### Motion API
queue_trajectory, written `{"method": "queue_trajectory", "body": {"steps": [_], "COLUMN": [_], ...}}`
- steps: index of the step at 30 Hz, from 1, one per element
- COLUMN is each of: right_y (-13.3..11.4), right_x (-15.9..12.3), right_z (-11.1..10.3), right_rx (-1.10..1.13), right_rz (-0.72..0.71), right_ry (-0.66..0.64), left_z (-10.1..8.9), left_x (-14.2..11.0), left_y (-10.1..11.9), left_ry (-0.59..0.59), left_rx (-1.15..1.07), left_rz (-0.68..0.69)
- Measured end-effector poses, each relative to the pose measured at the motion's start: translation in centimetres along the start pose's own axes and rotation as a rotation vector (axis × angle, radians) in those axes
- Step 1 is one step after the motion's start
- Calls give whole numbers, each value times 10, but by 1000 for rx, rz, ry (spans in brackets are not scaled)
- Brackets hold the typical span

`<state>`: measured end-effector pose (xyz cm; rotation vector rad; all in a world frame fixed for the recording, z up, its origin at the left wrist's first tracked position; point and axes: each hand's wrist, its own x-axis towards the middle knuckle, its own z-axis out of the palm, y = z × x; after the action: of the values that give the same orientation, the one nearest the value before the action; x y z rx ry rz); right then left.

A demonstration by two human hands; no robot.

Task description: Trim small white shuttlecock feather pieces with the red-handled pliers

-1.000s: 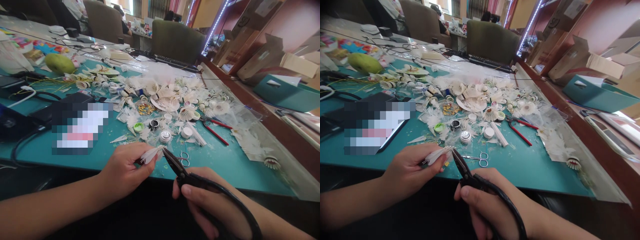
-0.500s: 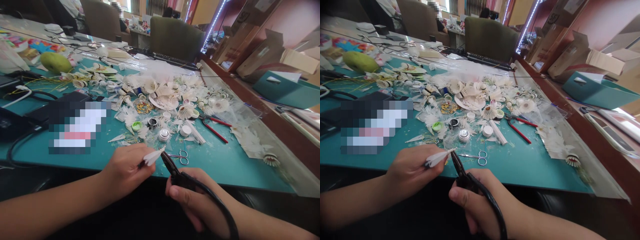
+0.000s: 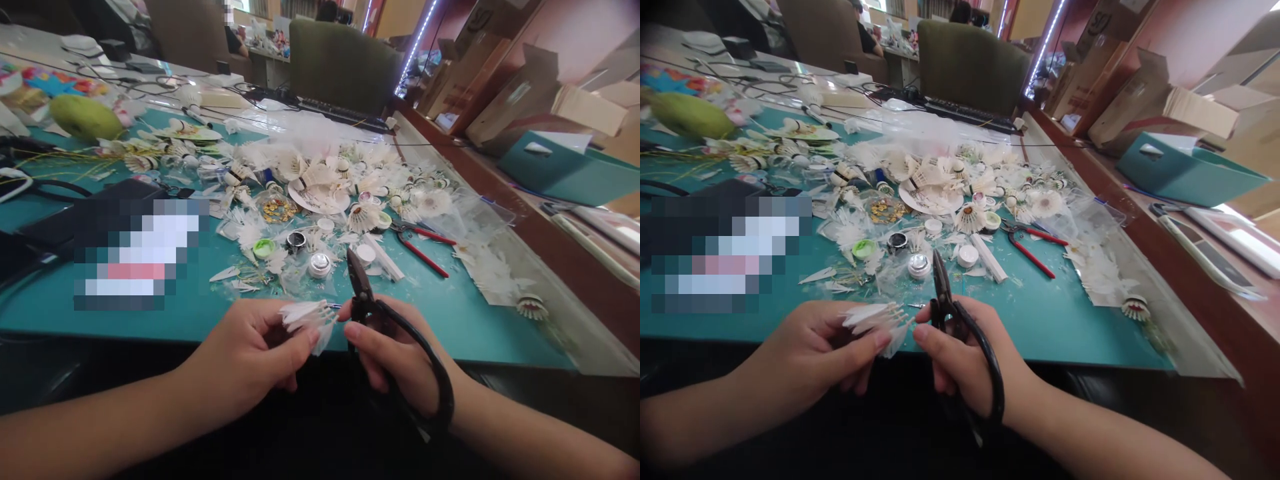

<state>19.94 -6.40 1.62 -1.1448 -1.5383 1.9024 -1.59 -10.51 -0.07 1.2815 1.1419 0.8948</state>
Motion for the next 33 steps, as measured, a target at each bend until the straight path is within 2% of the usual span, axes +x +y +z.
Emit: {"method": "queue_trajectory", "body": {"steps": [4,9,17,22,25,29,31,33], "right_y": [1,-4,-3,-11,-20,-31,-32,-32], "right_x": [2,3,4,2,-5,-20,-22,-19], "right_z": [-4,-5,-10,-20,-32,-55,-63,-66], "right_rx": [-42,-53,-44,-144,-430,-1207,-1551,-1797], "right_rz": [17,15,-33,-71,-177,-443,-440,-334], "right_ry": [-62,-37,-10,23,67,198,271,314], "left_z": [4,3,0,-2,-6,-8,-8,-8], "left_x": [-1,-1,0,-2,-4,-5,-5,-4], "left_y": [-1,0,-5,-9,-11,-9,-8,-7], "left_ry": [-78,-117,-56,-18,-6,11,41,22], "left_rx": [-48,-28,-51,-20,55,142,107,28], "left_rz": [-34,-8,-5,23,60,146,155,112]}}
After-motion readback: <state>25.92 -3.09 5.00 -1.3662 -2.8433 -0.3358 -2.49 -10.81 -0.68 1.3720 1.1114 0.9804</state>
